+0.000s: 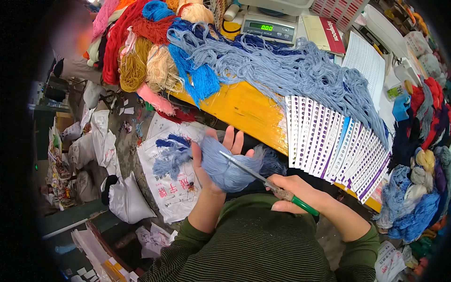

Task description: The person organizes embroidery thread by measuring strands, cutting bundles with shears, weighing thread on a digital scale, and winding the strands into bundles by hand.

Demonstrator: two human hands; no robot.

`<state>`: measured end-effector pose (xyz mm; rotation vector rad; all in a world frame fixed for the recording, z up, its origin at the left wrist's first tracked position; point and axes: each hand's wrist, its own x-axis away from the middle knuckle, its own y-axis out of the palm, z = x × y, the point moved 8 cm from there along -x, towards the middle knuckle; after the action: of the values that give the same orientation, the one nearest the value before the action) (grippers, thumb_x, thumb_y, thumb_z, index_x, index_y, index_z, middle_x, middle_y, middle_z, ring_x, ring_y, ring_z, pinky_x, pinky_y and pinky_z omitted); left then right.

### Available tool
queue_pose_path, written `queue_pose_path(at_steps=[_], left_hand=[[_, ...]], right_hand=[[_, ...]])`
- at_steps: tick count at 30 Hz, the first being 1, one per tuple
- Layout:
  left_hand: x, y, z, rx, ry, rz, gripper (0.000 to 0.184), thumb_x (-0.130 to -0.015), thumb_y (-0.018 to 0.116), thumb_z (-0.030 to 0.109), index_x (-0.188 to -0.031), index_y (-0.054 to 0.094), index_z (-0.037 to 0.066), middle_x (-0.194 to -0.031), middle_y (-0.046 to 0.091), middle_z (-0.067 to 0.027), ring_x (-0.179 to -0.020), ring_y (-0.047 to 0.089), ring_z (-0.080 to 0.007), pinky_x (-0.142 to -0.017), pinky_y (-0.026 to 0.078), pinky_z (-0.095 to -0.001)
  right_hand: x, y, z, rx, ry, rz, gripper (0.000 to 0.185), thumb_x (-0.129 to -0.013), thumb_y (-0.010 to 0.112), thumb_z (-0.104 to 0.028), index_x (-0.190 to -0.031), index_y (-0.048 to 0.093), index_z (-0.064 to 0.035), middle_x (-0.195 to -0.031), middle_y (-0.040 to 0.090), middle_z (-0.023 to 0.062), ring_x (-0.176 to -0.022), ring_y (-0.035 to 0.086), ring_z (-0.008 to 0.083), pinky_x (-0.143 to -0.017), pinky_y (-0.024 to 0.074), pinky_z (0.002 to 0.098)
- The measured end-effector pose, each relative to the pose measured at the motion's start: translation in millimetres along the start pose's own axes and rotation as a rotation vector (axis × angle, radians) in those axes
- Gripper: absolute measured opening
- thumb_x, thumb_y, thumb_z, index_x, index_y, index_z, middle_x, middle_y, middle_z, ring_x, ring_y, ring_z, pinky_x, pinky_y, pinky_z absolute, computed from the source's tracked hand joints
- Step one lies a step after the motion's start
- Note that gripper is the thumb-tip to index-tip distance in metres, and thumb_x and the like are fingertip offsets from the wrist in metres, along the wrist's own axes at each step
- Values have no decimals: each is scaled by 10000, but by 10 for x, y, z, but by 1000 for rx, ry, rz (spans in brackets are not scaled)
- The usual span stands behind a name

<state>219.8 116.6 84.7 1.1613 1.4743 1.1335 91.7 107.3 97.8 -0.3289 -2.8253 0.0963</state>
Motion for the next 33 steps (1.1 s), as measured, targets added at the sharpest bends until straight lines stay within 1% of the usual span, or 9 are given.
queue_pose_path(at_steps=[5,7,12,15,17,20,24,28,33], left_hand=[[12,-84,-35,-356,51,126,464,-784,434,415,-1140,389,121,-1269,255,-161,-1173,235,-323,-933,170,-516],[-2,16,-63,-775,56,158,559,-751,475,439,-1154,370,66,-1265,245,-184,-1163,241,-342,-918,183,-513],[-227,841,-266,-2606,264,-363,902,-600,546,576,-1204,251,-24,-1211,194,-312,-1118,232,-438,-891,222,-458],[-247,978,86,-2423,484,-312,899,-608,509,613,-1224,240,16,-1249,165,-277,-1119,249,-418,-897,229,-466],[-167,765,428,-1373,320,111,869,-641,465,620,-1235,226,34,-1276,182,-207,-1126,264,-378,-904,242,-451],[93,690,933,-426,440,-149,756,-730,370,587,-1256,191,76,-1293,236,-71,-1160,260,-295,-925,257,-409],[536,589,1752,-255,635,-123,710,-763,351,543,-1264,164,76,-1269,289,-58,-1133,309,-270,-926,255,-404],[566,926,1795,-326,690,-125,670,-779,380,482,-1257,174,59,-1217,364,-74,-1084,378,-210,-919,262,-401],[308,758,1282,-111,455,-139,622,-794,358,454,-1260,187,79,-1217,374,-79,-1152,312,-201,-953,194,-419]], right_hand=[[48,-164,76,-265,29,292,545,-558,685,-430,-868,437,-57,-553,420,-4,-469,411,78,-441,334,210],[-1,-242,-68,-287,-168,372,741,-512,762,-288,-1070,343,-40,-807,447,42,-722,442,115,-618,360,251],[-255,-118,-458,-61,-467,501,852,-533,752,-138,-1204,244,-7,-1200,323,141,-1100,326,191,-916,259,327],[-389,-135,-477,-174,-237,456,667,-538,692,-56,-1118,366,-14,-1072,431,104,-974,417,157,-843,329,304],[-328,-162,-472,-339,-79,416,550,-528,607,2,-1047,426,-12,-979,475,73,-888,461,144,-779,370,282],[-190,-366,-326,-228,-244,526,494,-524,584,-18,-996,437,-15,-912,502,75,-822,488,139,-744,387,270],[-165,-521,-145,-501,-282,653,559,-503,625,-28,-1014,398,-21,-882,510,64,-835,506,155,-737,394,272],[-315,-329,-375,9,-329,575,551,-533,662,-123,-1003,390,-30,-966,445,70,-947,417,167,-820,326,301],[-536,298,-556,70,-82,-72,544,-617,642,-395,-952,440,-17,-818,458,116,-745,466,237,-675,385,318]])
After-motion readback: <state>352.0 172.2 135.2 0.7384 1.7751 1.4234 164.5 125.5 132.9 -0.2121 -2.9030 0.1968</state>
